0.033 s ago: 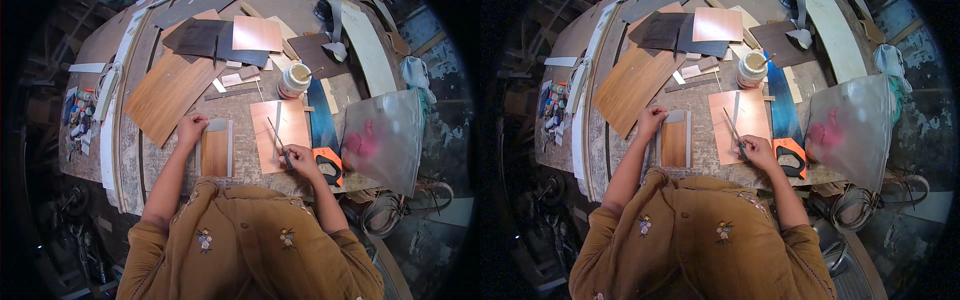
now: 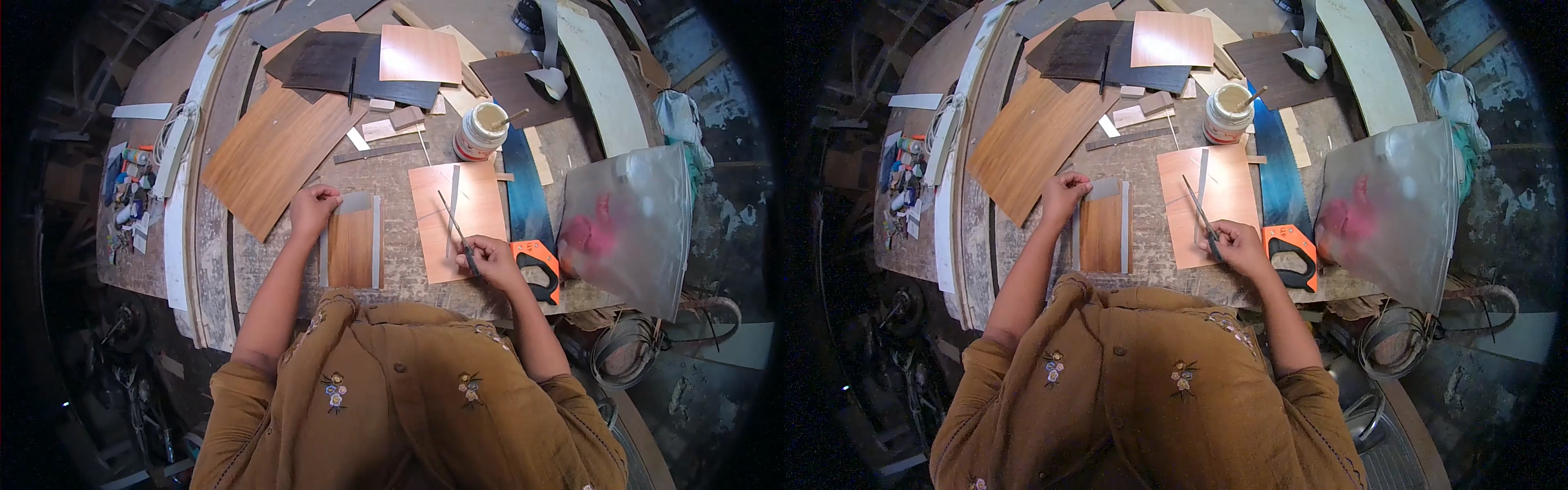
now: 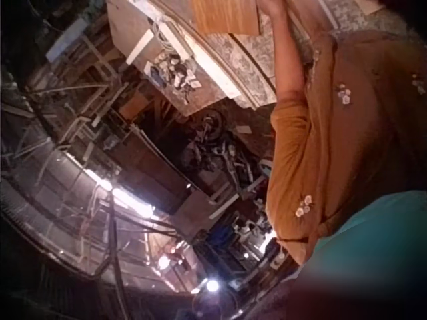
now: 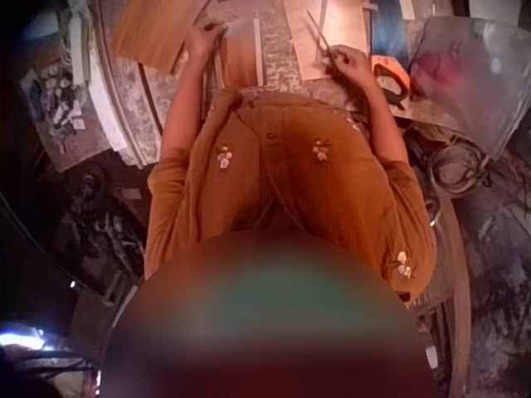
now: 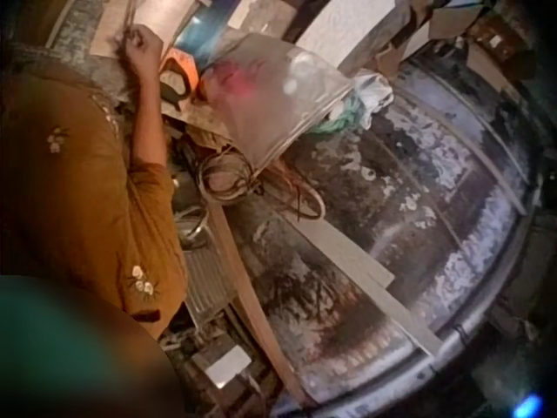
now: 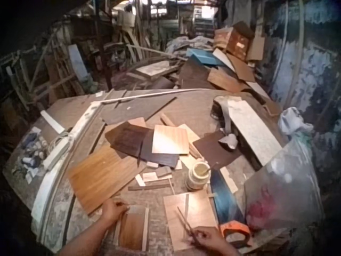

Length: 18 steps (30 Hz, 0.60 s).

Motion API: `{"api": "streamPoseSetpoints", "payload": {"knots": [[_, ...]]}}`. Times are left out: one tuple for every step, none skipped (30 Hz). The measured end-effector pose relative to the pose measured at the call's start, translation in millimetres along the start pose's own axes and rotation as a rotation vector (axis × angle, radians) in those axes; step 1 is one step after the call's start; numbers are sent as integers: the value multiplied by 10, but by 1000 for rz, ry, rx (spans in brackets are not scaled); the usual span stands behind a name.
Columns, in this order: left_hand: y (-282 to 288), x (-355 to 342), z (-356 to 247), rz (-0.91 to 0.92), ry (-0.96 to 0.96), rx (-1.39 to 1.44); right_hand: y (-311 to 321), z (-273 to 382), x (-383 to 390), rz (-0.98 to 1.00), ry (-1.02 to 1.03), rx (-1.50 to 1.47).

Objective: Glue and trim thin veneer strips onto a wooden board at a workshop workbench.

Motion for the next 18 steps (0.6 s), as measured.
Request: {"api": "streamPoseSetpoints", "payload": {"knots": [[-10,1,-8,3,1,-3,6,-25,-7,-1,0,-10],[-8,1,-32,-21,-51,-47,4,-48,-10,-9,6,-40],[-7,1,-57,-46,-103,-90,9,-62,-16,-10,3,-43],[-6,-6,-65,-42,-102,-91,18,-73,-24,-10,2,-28],[-7,-21,-76,-18,-110,-123,23,-82,-30,-10,2,-13],[-10,-37,-73,4,-117,-153,16,-75,-30,-10,-1,-14],[1,-59,-67,7,-116,-154,7,-61,-26,-9,-6,-34],[14,-90,-62,49,-127,-154,1,-47,-23,-9,-11,-53],[33,-115,-55,89,-137,-156,-3,-36,-24,-8,-13,-54],[64,-151,-48,91,-135,-156,-5,-25,-29,-11,-17,-29],[80,-190,-48,145,-158,-181,-7,-12,-32,-13,-21,-4],[77,-221,-75,202,-180,-205,-11,2,-31,-14,-24,-6],[86,-245,-97,206,-179,-205,-19,21,-29,-5,-33,-16],[93,-265,-122,230,-196,-239,-28,29,-28,3,-41,-27],[94,-279,-135,252,-214,-274,-30,36,-29,3,-42,-28],[96,-285,-143,253,-214,-275,-33,40,-30,6,-47,-14],[98,-288,-153,262,-220,-271,-38,41,-30,9,-52,0],[94,-300,-152,273,-227,-266,-43,38,-32,8,-52,-2]]}}
Point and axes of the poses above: each hand's wrist, its own x-axis away from the middle knuckle, its own y-axis out of the back of the hand, z = x × y, the point moved 3 cm from there along -x, towards the middle knuckle, and after that the axes turned 7 degrees about -y, right-handed, at the moved point
